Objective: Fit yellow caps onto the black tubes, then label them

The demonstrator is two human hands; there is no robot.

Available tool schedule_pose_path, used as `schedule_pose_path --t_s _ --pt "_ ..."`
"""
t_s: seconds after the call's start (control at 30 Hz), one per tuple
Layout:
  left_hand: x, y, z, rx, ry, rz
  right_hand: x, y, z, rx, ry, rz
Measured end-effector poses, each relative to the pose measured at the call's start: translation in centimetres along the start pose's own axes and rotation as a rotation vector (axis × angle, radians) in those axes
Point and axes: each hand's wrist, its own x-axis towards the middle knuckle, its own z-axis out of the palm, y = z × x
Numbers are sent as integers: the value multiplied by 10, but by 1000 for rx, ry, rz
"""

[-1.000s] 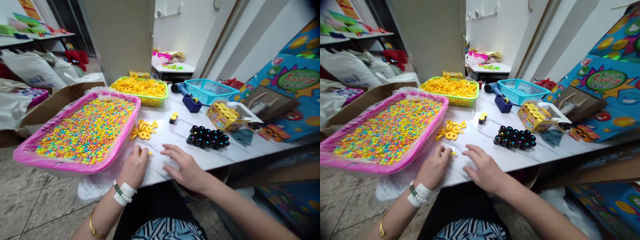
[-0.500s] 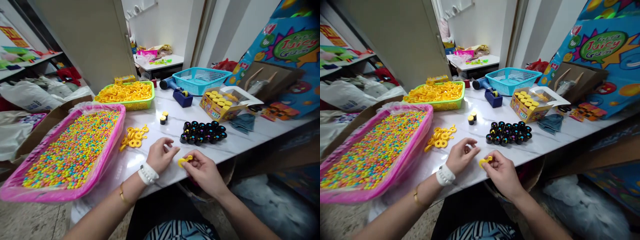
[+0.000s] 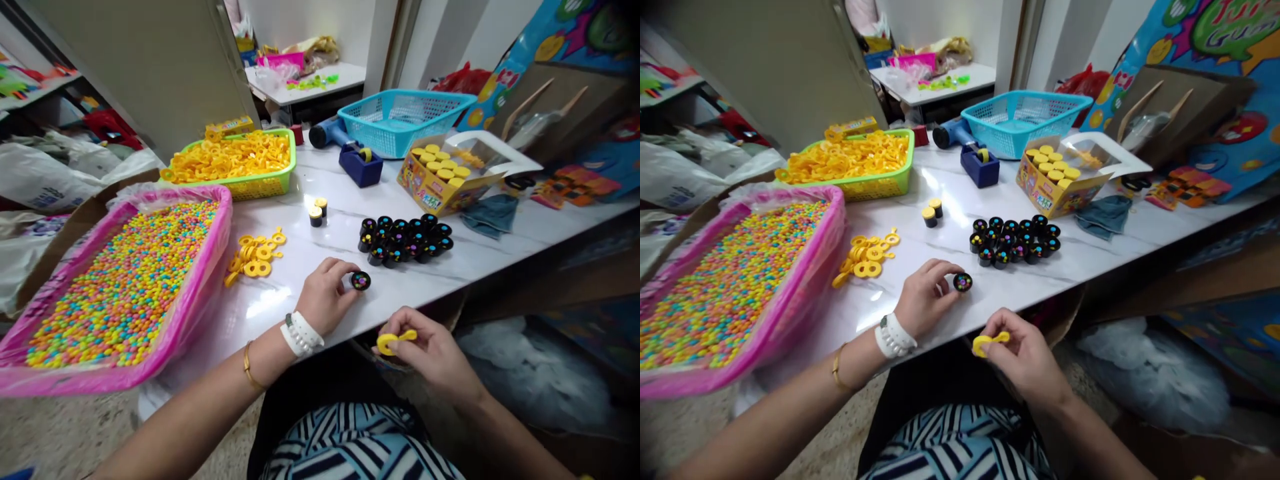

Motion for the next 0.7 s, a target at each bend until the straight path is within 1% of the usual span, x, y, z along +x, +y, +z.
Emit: schedule_pose_path --t_s 0.1,0.17,0.23,0.3,0.4,0.5,0.6,0.7 --pt "-25 7 -7 -37 3 -48 -6 1 -10 188 -60 81" --pt "-37 12 -12 -55 13 -86 -6 1 -12 283 -51 62" --pt "-48 18 -17 -57 36 -95 -2 -4 -8 334 -53 16" --pt "-56 24 -23 -39 89 -92 6 -11 2 323 -97 -26" --pt "-67 28 -32 -38 200 -94 24 -24 28 195 -205 -86" --pt "-77 28 -47 -79 296 -112 42 -34 57 61 -314 -173" --pt "-90 21 -66 -86 324 -99 60 -39 78 -87 -391 -198" --pt "-105 8 -81 -71 330 -71 80 -47 90 -310 -428 -193"
